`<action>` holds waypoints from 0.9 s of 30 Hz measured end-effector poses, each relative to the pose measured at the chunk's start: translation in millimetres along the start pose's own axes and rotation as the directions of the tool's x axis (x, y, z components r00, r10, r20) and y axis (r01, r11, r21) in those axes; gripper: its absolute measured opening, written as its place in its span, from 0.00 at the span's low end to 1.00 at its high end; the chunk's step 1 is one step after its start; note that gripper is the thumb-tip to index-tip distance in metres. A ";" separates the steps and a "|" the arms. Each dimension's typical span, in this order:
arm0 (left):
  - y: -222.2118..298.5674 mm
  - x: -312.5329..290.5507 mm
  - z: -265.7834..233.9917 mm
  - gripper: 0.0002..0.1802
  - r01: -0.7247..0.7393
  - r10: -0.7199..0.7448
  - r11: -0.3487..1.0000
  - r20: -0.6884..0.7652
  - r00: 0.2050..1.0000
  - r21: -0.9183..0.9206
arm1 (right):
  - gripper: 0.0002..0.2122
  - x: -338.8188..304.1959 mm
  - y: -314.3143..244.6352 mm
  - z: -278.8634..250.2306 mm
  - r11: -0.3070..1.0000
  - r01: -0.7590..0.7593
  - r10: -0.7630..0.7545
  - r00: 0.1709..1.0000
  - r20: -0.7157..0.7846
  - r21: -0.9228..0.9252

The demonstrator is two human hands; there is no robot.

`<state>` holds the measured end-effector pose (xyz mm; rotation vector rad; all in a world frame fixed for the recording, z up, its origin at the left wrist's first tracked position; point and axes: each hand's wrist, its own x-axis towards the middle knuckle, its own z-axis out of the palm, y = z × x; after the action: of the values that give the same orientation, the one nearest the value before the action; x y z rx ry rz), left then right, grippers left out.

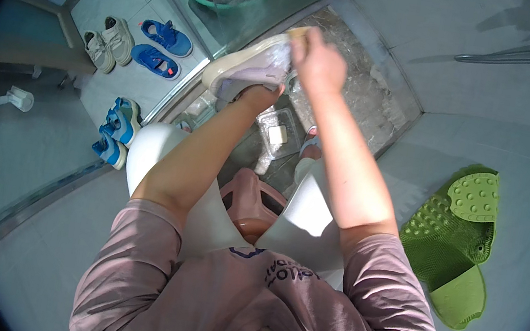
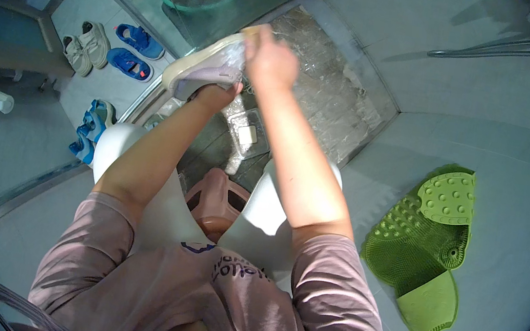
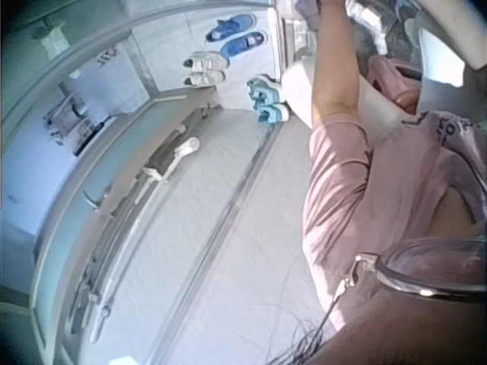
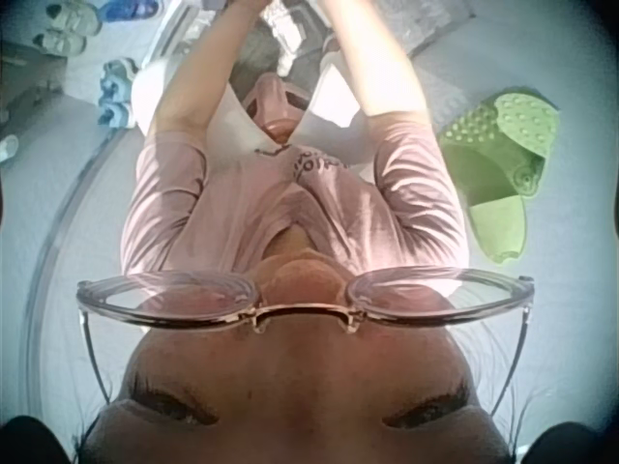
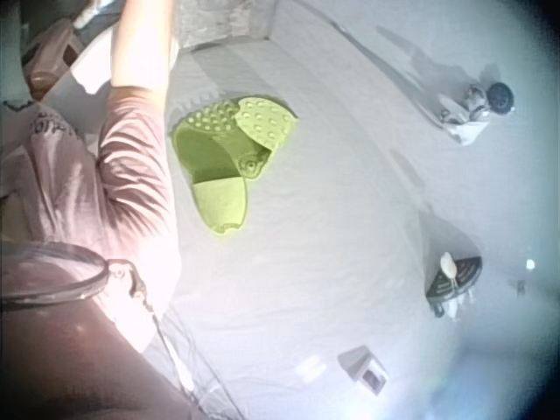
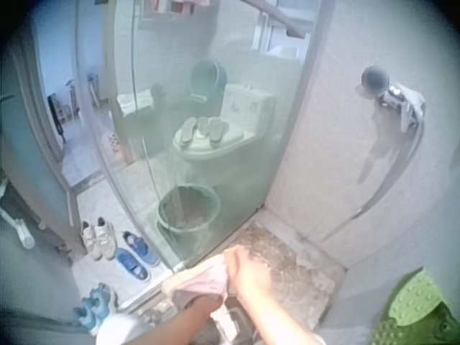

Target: The person scrubs a white sneaker with a brush and a sponge while seated on a small stool. The person repeatedly scrubs the upper, sides, and sole of the shoe, occasionally rinsing the brush under running water.

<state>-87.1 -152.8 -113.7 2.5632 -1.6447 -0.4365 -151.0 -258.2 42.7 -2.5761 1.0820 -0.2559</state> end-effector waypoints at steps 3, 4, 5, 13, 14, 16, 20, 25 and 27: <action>-1.3 1.8 2.7 0.30 0.005 -0.005 1.000 0.003 1.000 0.026 | 0.16 -24.9 -26.2 16.3 0.988 0.152 -0.152 0.988 0.004 0.010; -1.0 1.8 1.1 0.30 0.001 -0.001 0.999 0.004 1.000 0.038 | 0.16 -17.4 -17.7 14.4 0.994 0.109 -0.109 0.994 -0.020 0.017; -1.6 1.5 -0.6 0.30 -0.002 0.002 0.999 0.005 1.000 0.048 | 0.16 -1.9 -1.0 10.5 0.997 0.066 -0.065 0.997 -0.044 0.024; -4.1 3.0 -0.1 0.29 -0.017 0.016 0.992 0.015 1.000 0.126 | 0.17 2.1 3.1 13.2 0.999 0.031 -0.031 0.999 -0.034 0.026; -3.5 3.1 0.1 0.29 -0.022 0.019 0.990 0.017 1.000 0.138 | 0.17 10.0 12.3 10.2 0.999 -0.021 0.023 0.998 -0.063 0.029; -2.1 6.7 2.7 0.29 -0.035 0.032 0.985 0.025 0.999 0.169 | 0.16 -5.9 -5.0 24.2 0.999 0.020 -0.020 1.000 -0.021 0.033; -8.9 6.7 6.2 0.29 -0.074 0.017 0.936 0.167 0.986 0.345 | 0.16 -31.4 -29.0 30.4 0.979 0.189 -0.186 0.982 -0.040 0.072; -3.8 7.9 18.6 0.28 -0.128 0.137 0.958 -0.019 0.990 0.255 | 0.16 -14.5 -6.5 56.9 0.971 0.233 -0.219 0.957 -0.192 0.053; -9.3 2.2 20.4 0.27 -0.127 0.132 0.965 -0.008 0.991 0.231 | 0.17 -44.4 -37.8 46.3 0.939 0.321 -0.322 0.947 -0.016 0.120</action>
<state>-83.6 -148.8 -135.6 2.5803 -1.9451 -0.2168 -143.5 -190.7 12.2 -2.6293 0.6155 -0.3824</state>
